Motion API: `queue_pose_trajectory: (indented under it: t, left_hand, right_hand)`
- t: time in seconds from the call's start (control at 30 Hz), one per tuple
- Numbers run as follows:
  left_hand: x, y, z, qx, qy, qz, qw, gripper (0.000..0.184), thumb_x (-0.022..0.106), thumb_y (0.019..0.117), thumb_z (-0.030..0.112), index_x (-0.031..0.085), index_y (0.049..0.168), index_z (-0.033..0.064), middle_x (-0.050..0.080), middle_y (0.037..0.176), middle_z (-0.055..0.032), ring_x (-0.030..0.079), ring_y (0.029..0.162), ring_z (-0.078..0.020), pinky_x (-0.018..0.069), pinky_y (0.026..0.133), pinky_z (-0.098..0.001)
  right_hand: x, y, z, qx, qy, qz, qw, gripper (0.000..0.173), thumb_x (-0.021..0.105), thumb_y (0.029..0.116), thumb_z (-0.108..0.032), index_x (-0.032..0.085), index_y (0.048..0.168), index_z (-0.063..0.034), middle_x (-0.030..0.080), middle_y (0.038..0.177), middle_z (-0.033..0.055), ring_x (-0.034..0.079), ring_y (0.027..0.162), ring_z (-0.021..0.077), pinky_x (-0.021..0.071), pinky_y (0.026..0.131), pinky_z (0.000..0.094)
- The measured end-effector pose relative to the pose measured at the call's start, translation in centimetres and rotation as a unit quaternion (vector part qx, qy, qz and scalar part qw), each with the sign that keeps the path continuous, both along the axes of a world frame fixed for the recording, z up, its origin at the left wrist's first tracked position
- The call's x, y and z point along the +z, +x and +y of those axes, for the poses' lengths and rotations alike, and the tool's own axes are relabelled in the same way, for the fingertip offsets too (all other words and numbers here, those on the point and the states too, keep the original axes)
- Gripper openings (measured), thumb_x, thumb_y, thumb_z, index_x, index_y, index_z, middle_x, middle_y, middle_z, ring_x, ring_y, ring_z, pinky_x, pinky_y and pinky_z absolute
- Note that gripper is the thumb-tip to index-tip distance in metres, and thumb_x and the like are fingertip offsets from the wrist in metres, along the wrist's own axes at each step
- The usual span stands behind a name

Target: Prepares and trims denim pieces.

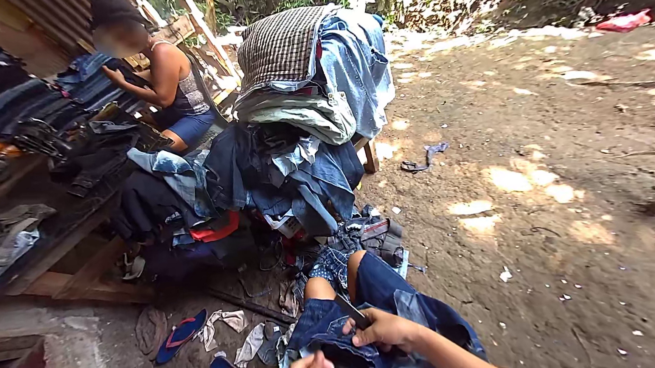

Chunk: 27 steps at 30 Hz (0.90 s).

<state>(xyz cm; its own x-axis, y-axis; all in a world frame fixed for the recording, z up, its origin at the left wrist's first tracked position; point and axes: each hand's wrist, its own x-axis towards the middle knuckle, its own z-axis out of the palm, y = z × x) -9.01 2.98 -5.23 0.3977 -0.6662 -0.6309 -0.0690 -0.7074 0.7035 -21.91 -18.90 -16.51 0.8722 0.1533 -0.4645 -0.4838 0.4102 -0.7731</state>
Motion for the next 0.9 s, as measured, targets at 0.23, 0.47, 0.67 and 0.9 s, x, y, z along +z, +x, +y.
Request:
queue_pose_trajectory:
  t: [0.23,0.47,0.67,0.9]
  left_hand:
    - [-1.6,-3.3,-4.2,0.164,-0.085,0.065,0.981,0.041,0.039,0.1097,0.026,0.066,0.102,-0.0048,0.073,0.083,-0.0057,0.07,0.078,-0.0117,0.0573,0.076,-0.0309]
    - [-4.4,-6.4,-4.3,0.278,-0.205,0.13,0.929,0.011,0.055,0.1001,0.003,0.064,0.094,-0.0006,0.069,0.075,0.0021,0.068,0.069,-0.0046,0.0586,0.073,-0.0233]
    - [-4.7,-7.9,-4.3,0.233,-0.242,0.08,0.938,0.02,0.06,0.0988,0.011,0.063,0.105,-0.0077,0.069,0.087,-0.0024,0.066,0.081,-0.0041,0.0565,0.082,-0.0259]
    - [-5.8,-8.3,-3.7,0.213,-0.291,0.071,0.93,0.014,0.063,0.095,0.006,0.065,0.101,-0.0062,0.07,0.089,-0.0018,0.067,0.083,-0.0032,0.0565,0.084,-0.025]
  right_hand:
    - [5.6,1.9,-0.7,-0.014,-0.119,-0.083,0.989,0.029,0.066,0.0951,-0.014,0.062,0.123,-0.0052,0.056,0.077,-0.0039,0.05,0.063,0.004,0.0437,0.062,0.0243]
    - [5.7,1.5,-0.8,-0.001,-0.102,-0.097,0.99,0.028,0.064,0.0939,-0.012,0.063,0.121,-0.0085,0.061,0.079,-0.0065,0.056,0.066,0.0025,0.0482,0.063,0.0235]
    - [5.7,0.4,0.7,-0.079,-0.063,-0.067,0.993,0.026,0.062,0.094,-0.012,0.065,0.12,-0.0106,0.064,0.081,-0.0063,0.052,0.056,0.0001,0.0416,0.049,0.0185]
    - [5.3,-0.2,1.2,-0.119,0.005,-0.054,0.991,0.025,0.058,0.0956,-0.01,0.064,0.12,-0.0115,0.063,0.073,-0.0055,0.045,0.048,-0.0016,0.0367,0.044,0.0158]
